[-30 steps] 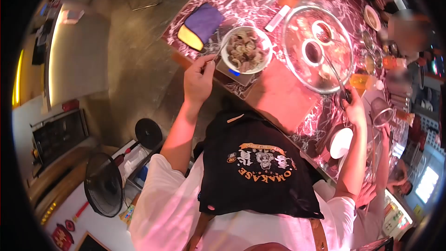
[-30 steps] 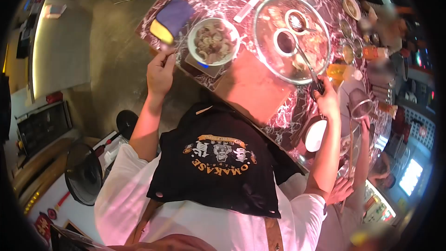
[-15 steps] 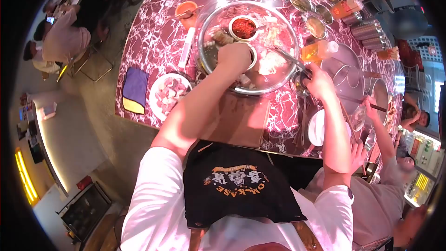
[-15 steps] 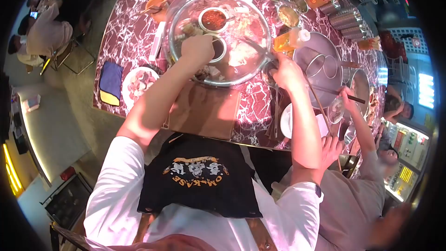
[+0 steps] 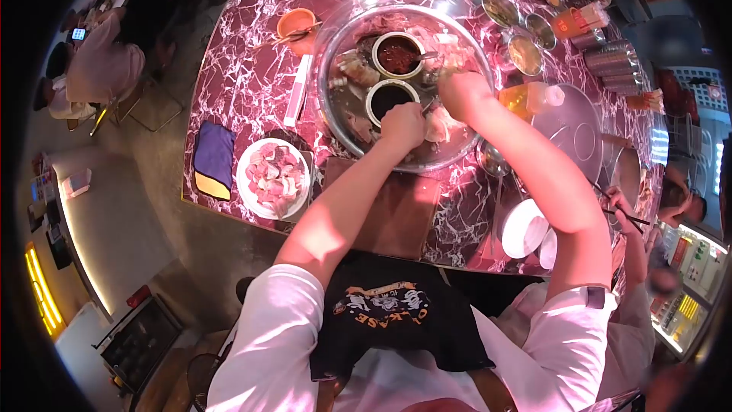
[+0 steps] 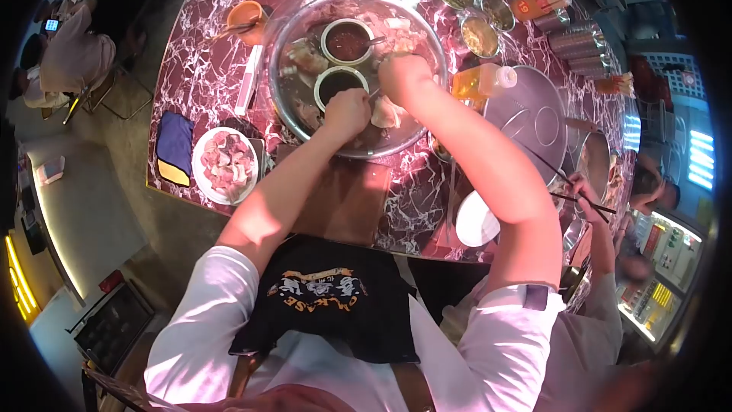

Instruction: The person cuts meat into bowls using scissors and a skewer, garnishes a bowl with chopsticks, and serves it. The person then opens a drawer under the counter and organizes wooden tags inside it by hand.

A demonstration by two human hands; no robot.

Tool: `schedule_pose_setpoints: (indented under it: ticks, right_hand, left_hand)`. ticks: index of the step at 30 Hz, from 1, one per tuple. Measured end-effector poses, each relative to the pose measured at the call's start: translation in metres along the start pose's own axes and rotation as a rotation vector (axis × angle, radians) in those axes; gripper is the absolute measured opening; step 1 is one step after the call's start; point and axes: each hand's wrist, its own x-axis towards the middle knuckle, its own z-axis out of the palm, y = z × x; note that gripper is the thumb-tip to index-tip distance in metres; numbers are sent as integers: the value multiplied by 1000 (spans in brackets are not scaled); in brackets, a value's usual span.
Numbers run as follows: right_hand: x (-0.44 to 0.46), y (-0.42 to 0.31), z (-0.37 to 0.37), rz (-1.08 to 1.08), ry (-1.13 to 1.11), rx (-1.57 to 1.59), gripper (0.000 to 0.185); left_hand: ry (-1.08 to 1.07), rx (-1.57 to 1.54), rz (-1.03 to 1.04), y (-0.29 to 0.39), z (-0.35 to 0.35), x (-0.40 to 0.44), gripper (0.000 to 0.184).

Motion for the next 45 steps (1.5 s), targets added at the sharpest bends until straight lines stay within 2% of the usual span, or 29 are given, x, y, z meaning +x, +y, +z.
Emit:
schedule_pose_setpoints:
  ticks: [1, 4, 6, 10, 11, 14, 15, 18, 19, 22, 25, 28, 31, 34, 35, 38, 41, 44, 45]
  right_hand:
    - [9, -6, -2, -15, -78, -74, 24]
    - [20, -17, -17, 9, -122, -70, 24]
    - [47, -24, 20, -26, -101, -109, 23]
    - [46, -6, 25, -55, -32, -20, 22]
    - [38, 3, 27, -64, -56, 40, 27]
    - [29, 25, 66, -48, 64, 86, 33]
    - [24, 25, 63, 16, -62, 113, 38]
    - [-4, 30, 75, 16, 152, 258, 34]
    - [-9, 33, 82, 11, 204, 283, 39]
    - [-23, 39, 89, 37, 179, 370, 40]
    - [-29, 44, 110, -10, 323, 495, 42]
    - [-34, 41, 115, -16, 373, 500, 43]
    - [-36, 36, 90, 58, 321, 411, 37]
    - [-29, 19, 28, 149, 28, 165, 29]
    - [-22, 13, 17, 117, 6, 94, 22]
    - [17, -6, 20, 106, -44, 86, 21]
    - [44, -5, 60, 15, -49, 72, 32]
    - [11, 6, 61, 63, 104, 256, 44]
    - [6, 11, 67, 96, 73, 317, 45]
  left_hand:
    - [11, -9, -3, 0, 2, -2, 23]
    - [7, -23, -90, 6, 7, -7, 23]
    - [3, -42, -119, 8, 11, -13, 23]
    - [41, -111, -146, -5, 31, -22, 24]
    - [39, -135, -149, -6, 32, -27, 24]
    - [52, -208, -152, -5, 32, -29, 24]
    - [55, -229, -160, -7, 31, -32, 23]
    - [47, -217, -185, -11, 27, -37, 23]
    - [47, -225, -186, -13, 27, -38, 24]
    - [60, -250, -178, -16, 24, -41, 26]
    - [80, -266, -167, -16, 22, -43, 26]
    - [80, -266, -167, -16, 20, -44, 27]
    - [95, -283, -130, -19, 20, -45, 26]
    - [95, -287, -93, -25, 28, -45, 26]
    - [93, -283, -88, -26, 30, -43, 26]
    - [119, -276, -90, -22, 30, -45, 26]
    - [121, -284, -107, -19, 24, -47, 25]
    - [124, -311, -77, -27, 24, -54, 25]
    - [130, -324, -51, -27, 24, -54, 25]
